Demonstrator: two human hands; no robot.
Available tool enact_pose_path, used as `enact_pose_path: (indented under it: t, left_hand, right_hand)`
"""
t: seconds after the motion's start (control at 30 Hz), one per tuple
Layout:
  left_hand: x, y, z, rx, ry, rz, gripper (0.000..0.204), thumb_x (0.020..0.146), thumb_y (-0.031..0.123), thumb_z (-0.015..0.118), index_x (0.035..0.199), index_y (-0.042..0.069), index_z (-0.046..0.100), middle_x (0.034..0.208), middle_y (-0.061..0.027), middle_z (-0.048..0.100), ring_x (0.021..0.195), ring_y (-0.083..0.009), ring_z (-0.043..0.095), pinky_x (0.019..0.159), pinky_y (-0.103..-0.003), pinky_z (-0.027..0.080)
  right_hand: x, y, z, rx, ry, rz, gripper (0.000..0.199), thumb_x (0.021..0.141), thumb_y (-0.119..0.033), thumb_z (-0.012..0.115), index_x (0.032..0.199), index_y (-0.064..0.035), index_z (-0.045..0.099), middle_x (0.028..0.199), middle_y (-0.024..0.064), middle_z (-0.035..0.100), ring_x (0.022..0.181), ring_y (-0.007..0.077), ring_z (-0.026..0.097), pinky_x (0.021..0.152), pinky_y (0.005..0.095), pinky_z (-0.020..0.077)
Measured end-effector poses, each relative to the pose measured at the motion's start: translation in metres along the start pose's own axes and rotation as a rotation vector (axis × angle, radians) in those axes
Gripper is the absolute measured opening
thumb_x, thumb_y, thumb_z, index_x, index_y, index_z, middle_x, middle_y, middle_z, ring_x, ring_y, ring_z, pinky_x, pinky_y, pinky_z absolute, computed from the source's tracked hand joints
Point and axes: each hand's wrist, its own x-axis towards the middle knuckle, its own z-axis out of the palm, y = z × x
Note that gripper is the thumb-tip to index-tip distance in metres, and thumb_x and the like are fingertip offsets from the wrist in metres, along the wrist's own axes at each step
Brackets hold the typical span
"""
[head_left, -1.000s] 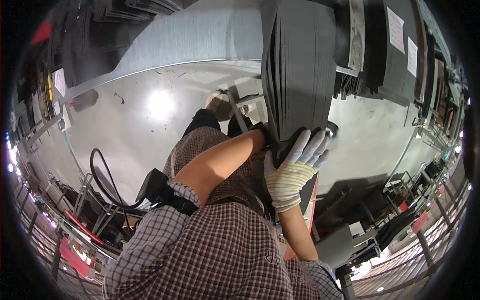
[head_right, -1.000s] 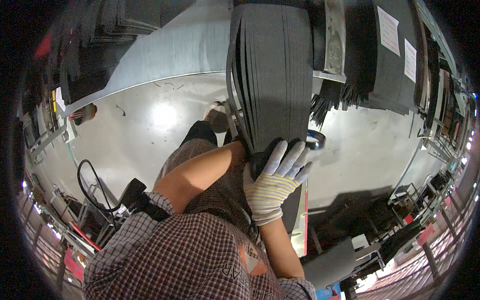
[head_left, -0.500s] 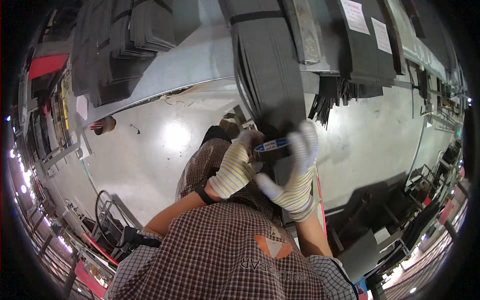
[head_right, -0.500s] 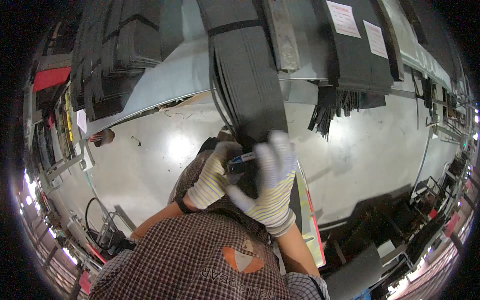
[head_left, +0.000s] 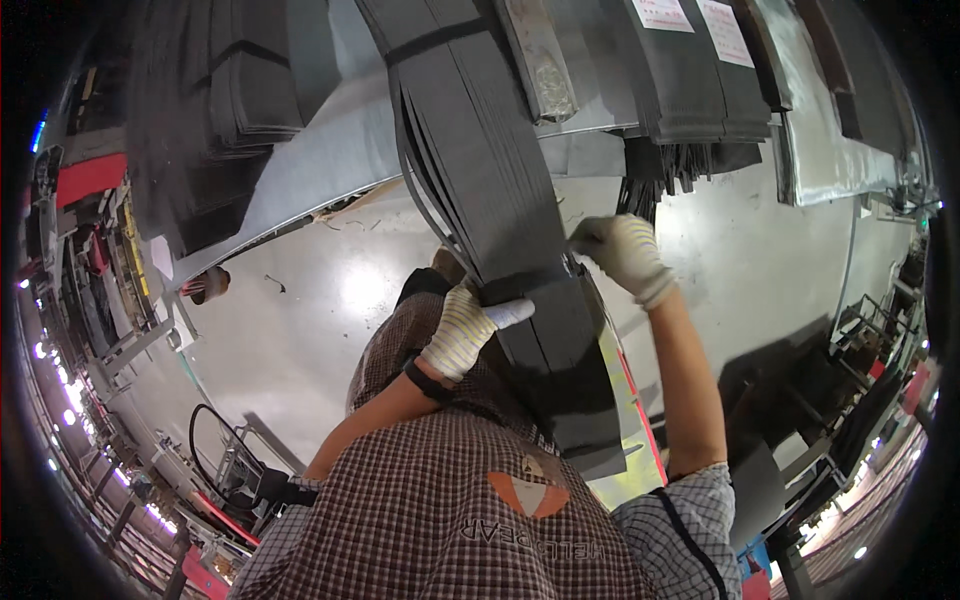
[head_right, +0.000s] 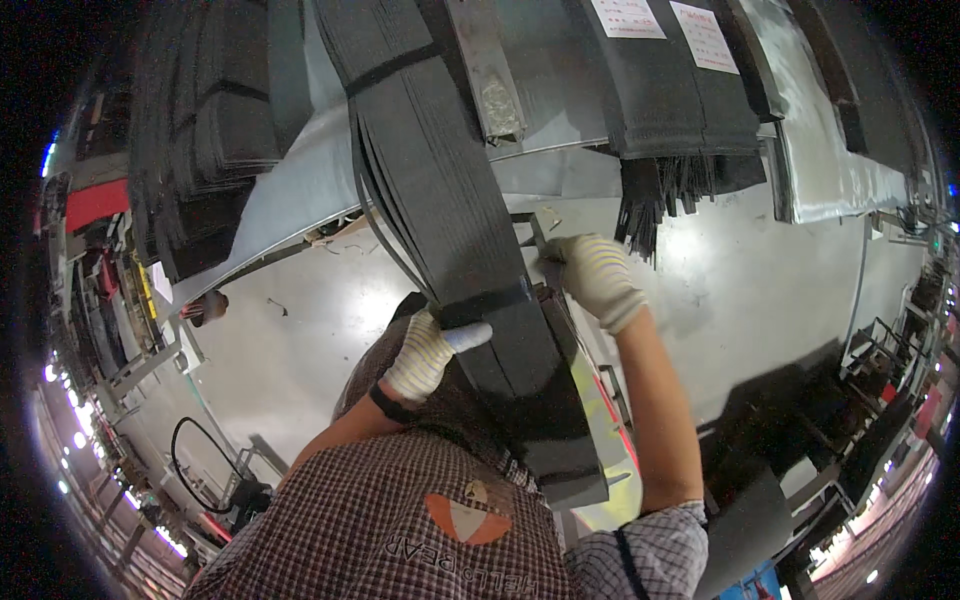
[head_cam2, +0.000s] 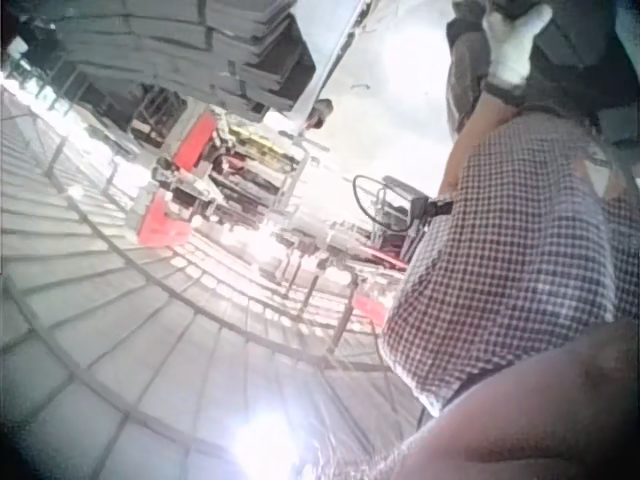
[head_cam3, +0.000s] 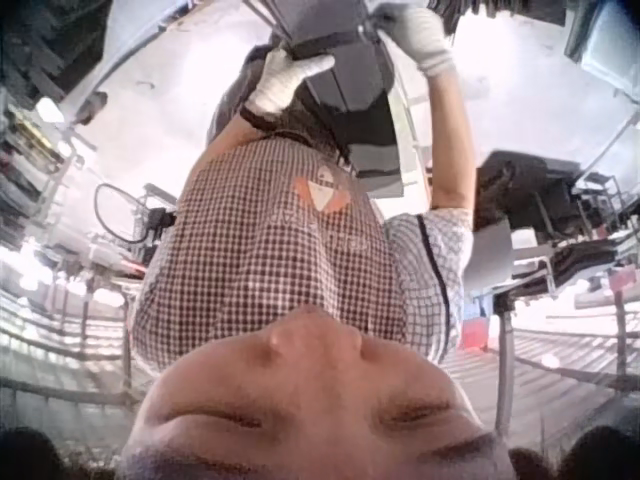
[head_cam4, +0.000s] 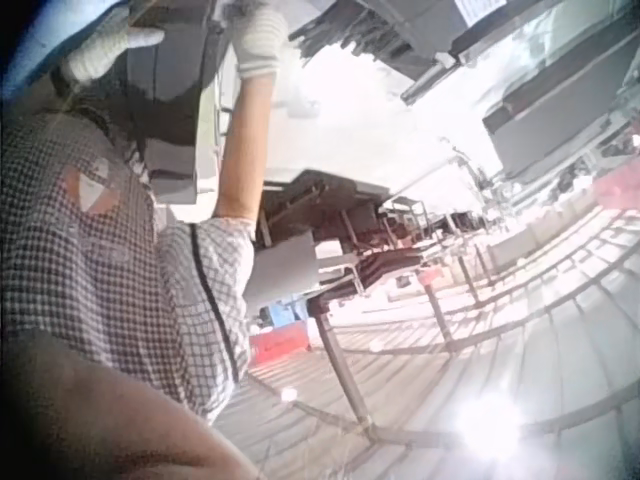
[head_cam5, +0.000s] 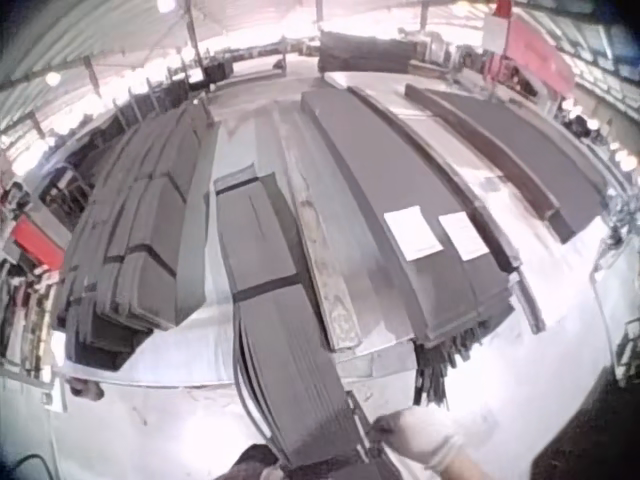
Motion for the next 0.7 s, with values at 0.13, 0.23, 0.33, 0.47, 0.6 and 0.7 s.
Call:
enact_pose_path:
  t: [0.13,0.23,0.33,0.47,0.6,0.7]
  left_hand:
    - [-0.004,0.022,-0.006,0.033,-0.085,-0.037,0.084,0.080,0.018,0.090,0.146,-0.004,0.044,0.137,-0.0099,0.061,0.127,-0.0229,0.056,0.113,-0.036,0.042]
    - [-0.003,0.054,-0.029,0.277,0.038,-0.032,0.092,0.080,0.015,0.089,0.150,-0.002,0.032,0.135,-0.0088,0.060,0.123,-0.0197,0.058,0.112,-0.035,0.044]
    - [0.012,0.121,-0.069,0.463,0.190,0.283,0.047,0.091,0.013,0.079,0.130,0.001,0.056,0.105,-0.0053,0.066,0.088,-0.0109,0.063,0.079,-0.028,0.054]
    - [0.090,0.239,-0.111,0.403,0.240,0.526,0.028,0.097,0.017,0.071,0.113,-0.005,0.068,0.090,-0.0100,0.071,0.082,-0.0121,0.066,0.070,-0.028,0.055]
    - [0.215,0.350,-0.149,0.642,0.454,0.478,0.029,0.098,0.026,0.072,0.110,-0.001,0.072,0.082,-0.0043,0.071,0.065,-0.0101,0.061,0.060,-0.027,0.051]
    - [0.291,0.400,-0.170,0.968,0.682,0.401,0.037,0.099,0.036,0.068,0.110,0.000,0.072,0.080,-0.0106,0.072,0.067,-0.0198,0.069,0.067,-0.034,0.055]
  right_hand:
    - [0.016,0.041,0.050,-0.076,0.155,0.236,0.016,0.092,-0.026,0.065,0.096,-0.0142,0.075,0.088,0.0160,0.074,0.083,0.0367,0.072,0.070,0.0481,0.0555]
    - [-0.001,0.005,0.038,0.057,0.512,0.180,0.017,0.092,-0.021,0.069,0.101,-0.0069,0.071,0.094,0.0185,0.071,0.084,0.0375,0.069,0.072,0.0459,0.0530]
    - [-0.019,-0.067,0.015,-0.029,0.702,0.129,0.035,0.089,-0.024,0.074,0.116,-0.0045,0.064,0.103,0.0202,0.062,0.094,0.0432,0.060,0.082,0.0507,0.0475]
    - [-0.041,-0.140,0.035,-0.150,0.694,0.065,0.063,0.077,-0.037,0.083,0.126,-0.0075,0.058,0.104,0.0189,0.057,0.095,0.0396,0.056,0.081,0.0522,0.0413]
    - [-0.055,-0.152,0.086,-0.231,0.510,0.139,0.071,0.072,-0.039,0.083,0.129,-0.0085,0.053,0.111,0.0186,0.055,0.105,0.0384,0.053,0.092,0.0527,0.0390]
    - [-0.063,-0.139,0.113,-0.378,0.646,0.066,0.066,0.072,-0.040,0.083,0.124,-0.0105,0.055,0.113,0.0164,0.055,0.103,0.0363,0.052,0.091,0.0525,0.0381]
